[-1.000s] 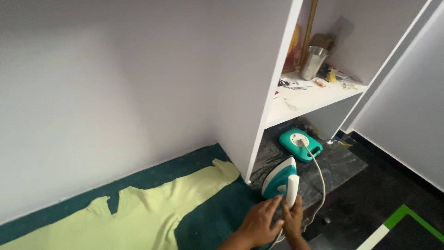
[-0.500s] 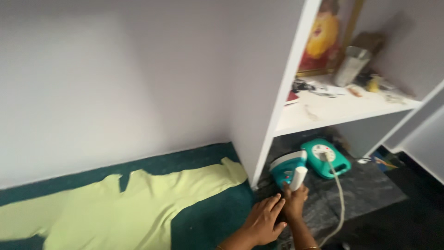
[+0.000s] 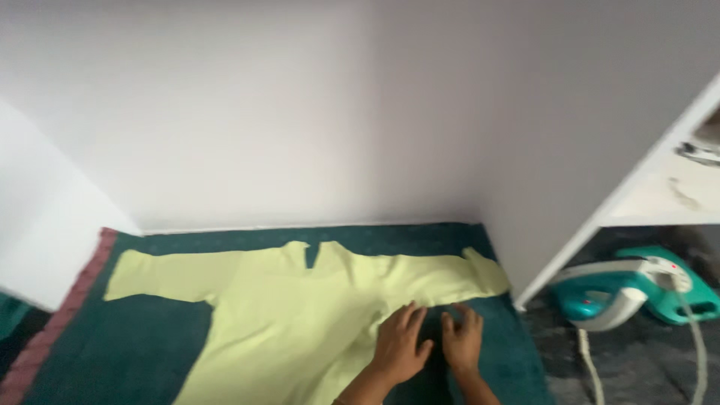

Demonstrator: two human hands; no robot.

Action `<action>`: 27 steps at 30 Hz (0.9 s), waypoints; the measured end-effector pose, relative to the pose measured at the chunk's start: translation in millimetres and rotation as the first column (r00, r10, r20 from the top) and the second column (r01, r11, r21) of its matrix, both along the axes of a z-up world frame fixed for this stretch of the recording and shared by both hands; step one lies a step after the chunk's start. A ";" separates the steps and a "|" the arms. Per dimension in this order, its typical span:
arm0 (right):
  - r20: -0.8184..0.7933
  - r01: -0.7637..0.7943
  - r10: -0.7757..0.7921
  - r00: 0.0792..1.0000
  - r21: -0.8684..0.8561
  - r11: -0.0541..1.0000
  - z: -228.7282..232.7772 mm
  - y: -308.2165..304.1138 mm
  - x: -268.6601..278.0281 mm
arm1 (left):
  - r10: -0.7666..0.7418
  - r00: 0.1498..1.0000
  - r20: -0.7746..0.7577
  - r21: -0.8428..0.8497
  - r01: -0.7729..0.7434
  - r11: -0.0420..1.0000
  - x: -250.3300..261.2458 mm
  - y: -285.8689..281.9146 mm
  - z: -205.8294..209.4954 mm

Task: The person irons a light green long-sleeved top on a green mat, smoothing the fabric and moving the iron across the body and sleeves. After ironing, the person lifts the top and hangs it on a wall-mounted clothing rack among other garments.

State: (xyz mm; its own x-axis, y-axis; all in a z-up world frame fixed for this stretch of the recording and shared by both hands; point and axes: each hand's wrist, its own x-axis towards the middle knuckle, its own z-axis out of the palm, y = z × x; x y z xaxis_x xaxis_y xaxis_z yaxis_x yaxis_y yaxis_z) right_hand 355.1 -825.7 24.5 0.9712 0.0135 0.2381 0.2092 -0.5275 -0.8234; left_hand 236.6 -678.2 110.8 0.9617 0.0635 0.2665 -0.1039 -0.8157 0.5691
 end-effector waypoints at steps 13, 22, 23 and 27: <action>0.032 -0.177 0.207 0.978 -0.400 0.899 58.0 207.5 -24.9 | 0.291 0.953 -0.084 0.189 -0.271 0.944 -79.7 271.3 -11.8; -0.032 -0.212 0.248 0.968 -0.635 0.743 52.1 262.3 16.5 | 0.368 0.923 -0.115 0.317 -0.317 0.894 -41.9 372.2 -46.4; -0.064 -0.212 0.229 0.971 -0.668 0.713 51.5 263.3 20.2 | 0.380 0.917 -0.123 0.324 -0.325 0.888 -34.2 379.2 -46.1; -0.130 -0.253 0.233 0.964 -0.724 0.641 52.6 260.1 30.1 | 0.367 0.915 -0.166 0.321 -0.302 0.898 -10.7 391.4 -35.4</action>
State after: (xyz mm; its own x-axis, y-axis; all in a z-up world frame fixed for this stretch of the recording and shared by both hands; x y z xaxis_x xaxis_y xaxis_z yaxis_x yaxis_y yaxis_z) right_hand 385.2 -565.5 77.2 0.9123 0.4087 0.0247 0.4049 -0.8916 -0.2026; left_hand 225.9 -286.8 75.3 0.9323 0.3448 0.1094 0.3025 -0.9091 0.2865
